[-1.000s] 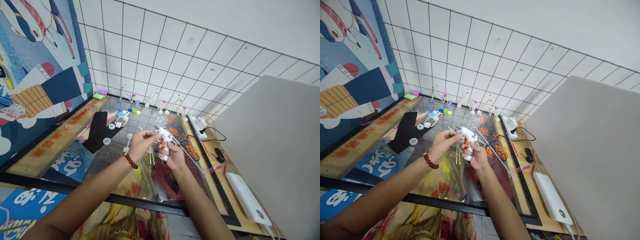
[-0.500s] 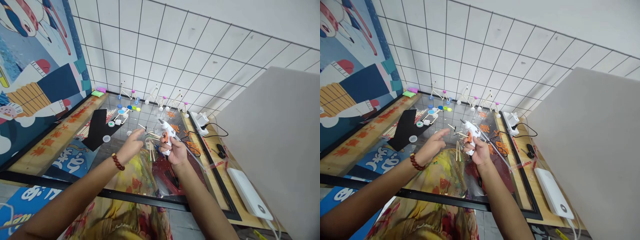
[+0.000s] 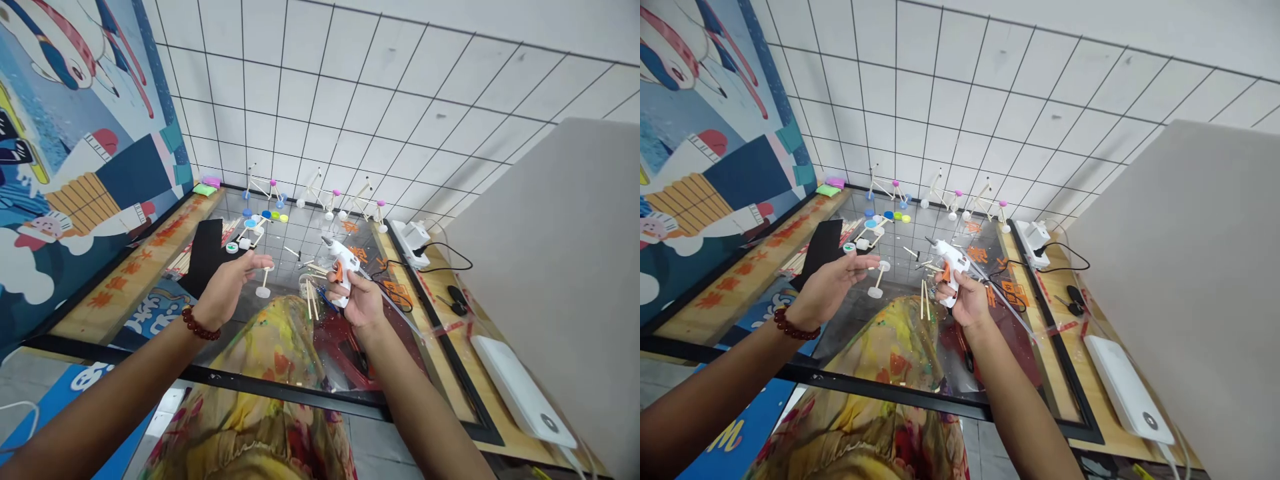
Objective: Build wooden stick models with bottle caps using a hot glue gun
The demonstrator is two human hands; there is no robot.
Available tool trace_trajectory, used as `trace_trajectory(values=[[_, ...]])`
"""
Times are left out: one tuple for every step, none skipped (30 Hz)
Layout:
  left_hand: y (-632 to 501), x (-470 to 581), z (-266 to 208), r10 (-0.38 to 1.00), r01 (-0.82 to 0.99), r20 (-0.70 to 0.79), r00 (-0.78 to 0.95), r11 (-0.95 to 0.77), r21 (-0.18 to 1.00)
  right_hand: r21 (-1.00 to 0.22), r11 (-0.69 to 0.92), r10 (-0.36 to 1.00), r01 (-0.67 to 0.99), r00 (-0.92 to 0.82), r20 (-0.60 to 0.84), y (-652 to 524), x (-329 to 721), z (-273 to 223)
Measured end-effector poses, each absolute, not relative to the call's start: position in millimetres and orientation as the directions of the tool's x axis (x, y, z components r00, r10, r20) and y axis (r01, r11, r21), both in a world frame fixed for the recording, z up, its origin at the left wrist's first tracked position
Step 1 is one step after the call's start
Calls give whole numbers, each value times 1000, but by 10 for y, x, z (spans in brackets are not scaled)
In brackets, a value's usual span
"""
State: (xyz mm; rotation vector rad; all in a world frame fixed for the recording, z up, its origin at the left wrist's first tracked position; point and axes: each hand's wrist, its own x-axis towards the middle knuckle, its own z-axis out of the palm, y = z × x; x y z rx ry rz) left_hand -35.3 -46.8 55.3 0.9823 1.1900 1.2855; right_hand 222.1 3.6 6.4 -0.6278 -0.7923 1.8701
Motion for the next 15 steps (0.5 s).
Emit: trace_trajectory(values=[[-500, -358, 545, 992, -180, -100, -80, 85, 980, -749, -320, 914, -580, -398, -82, 33, 2221, 66], [-539, -374, 537, 992, -184, -100, -83, 83, 979, -746, -322, 913, -582, -400, -82, 30, 2222, 69], [-584, -406, 533, 992, -180, -87, -93, 69, 981, -746, -321, 913, -583, -401, -79, 27, 2223, 70], [-633, -457, 536, 992, -168, -62, -111, 43, 985, -749, -315, 914, -582, -399, -74, 25, 2223, 71], [-684, -532, 551, 990, -155, -29, -137, 8, 988, -755, -307, 915, -579, -397, -68, 23, 2224, 70], [-736, -631, 580, 983, -140, 19, -181, -45, 989, -764, -298, 917, -573, -395, -61, 22, 2223, 69], [-789, -753, 624, 973, -119, 71, -220, -99, 988, -772, -290, 917, -565, -395, -56, 21, 2222, 66], [-845, -893, 680, 956, -122, 111, -273, -149, 981, -779, -287, 916, -558, -397, -53, 20, 2219, 63], [-908, -1045, 741, 926, -147, 147, -348, -209, 967, -783, -286, 915, -553, -400, -52, 19, 2214, 61], [-985, -1200, 798, 896, -177, 156, -415, -248, 952, -785, -287, 914, -549, -403, -52, 17, 2208, 59], [-1083, -1351, 839, 878, -173, 148, -456, -250, 953, -786, -287, 914, -547, -402, -54, 15, 2201, 58], [-1208, -1490, 848, 856, -119, 155, -493, -243, 963, -788, -286, 916, -545, -397, -57, 12, 2192, 59], [-1365, -1611, 814, 836, -15, 178, -519, -218, 976, -791, -281, 919, -543, -389, -60, 8, 2184, 62], [-1555, -1712, 725, 881, 90, 137, -452, -107, 990, -796, -275, 924, -539, -378, -63, 3, 2177, 65], [-1776, -1794, 578, 932, 171, 29, -362, 36, 985, -803, -266, 928, -534, -367, -64, -1, 2171, 70]])
